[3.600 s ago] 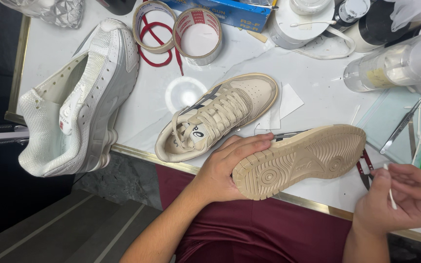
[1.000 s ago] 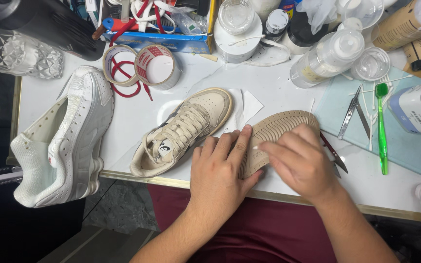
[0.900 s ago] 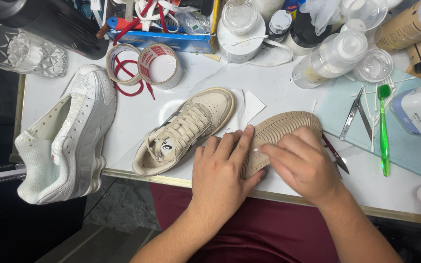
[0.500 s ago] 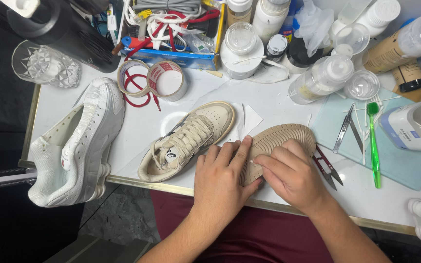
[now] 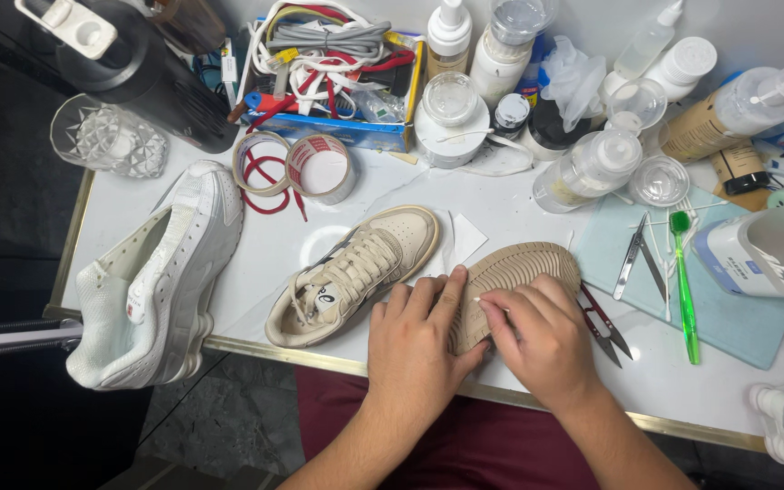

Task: The person scrapes a shoe sole with a tool and wipes it with a cotton swab.

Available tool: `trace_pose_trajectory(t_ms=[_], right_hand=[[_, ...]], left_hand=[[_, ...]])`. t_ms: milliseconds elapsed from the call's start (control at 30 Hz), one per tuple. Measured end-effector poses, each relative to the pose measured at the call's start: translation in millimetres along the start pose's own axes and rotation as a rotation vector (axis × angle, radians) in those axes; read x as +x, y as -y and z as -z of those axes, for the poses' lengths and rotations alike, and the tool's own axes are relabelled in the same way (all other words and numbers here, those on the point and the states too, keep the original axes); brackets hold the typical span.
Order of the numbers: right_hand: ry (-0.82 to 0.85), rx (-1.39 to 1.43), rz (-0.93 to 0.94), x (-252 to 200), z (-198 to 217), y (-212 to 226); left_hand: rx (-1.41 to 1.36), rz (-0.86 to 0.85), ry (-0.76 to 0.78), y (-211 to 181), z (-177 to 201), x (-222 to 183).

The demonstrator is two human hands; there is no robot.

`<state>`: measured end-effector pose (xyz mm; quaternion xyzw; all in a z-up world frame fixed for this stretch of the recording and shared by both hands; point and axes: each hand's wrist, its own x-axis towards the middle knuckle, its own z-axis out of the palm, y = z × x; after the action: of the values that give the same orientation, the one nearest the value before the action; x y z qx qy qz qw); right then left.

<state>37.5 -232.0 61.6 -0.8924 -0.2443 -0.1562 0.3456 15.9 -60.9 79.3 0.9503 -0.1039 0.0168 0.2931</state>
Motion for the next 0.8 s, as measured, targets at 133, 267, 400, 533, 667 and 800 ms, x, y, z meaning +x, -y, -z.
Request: trace_pose_trajectory(t_ms=[133,267,400,533,667,800], right_hand=[[-0.022,-0.012,0.015,-3.8,-0.4,3.7],[-0.055,-0.051,-0.058,-5.4,-5.9,5.3],[-0.049,-0.019,-0.008,-3.9,-3.0,7.0],[-0.051,-0.006,-0.028,-2.8,-4.3,11.9],[-0.057,-0.082,-0.072,0.9,5.1,0.6],[-0.085,-0.033,-0.091,-2.6,1.2,-1.9]], left_hand=[[0.01,-0.001,-0.016,-3.4,0.1,0.3],[0.036,-0.017,-0.042,-3.3,-1.7,-0.7],[0.019,-0.015,-0.033,-3.2,-2.1,-2.7],[0.031,0.008,0.009,-2.3,-4.3,-2.1],[0.008,-0.013,-0.02,-4.1,-1.6,-2.6],[-0.008,0.017,0.001,-6.6,-0.8,-2.5]])
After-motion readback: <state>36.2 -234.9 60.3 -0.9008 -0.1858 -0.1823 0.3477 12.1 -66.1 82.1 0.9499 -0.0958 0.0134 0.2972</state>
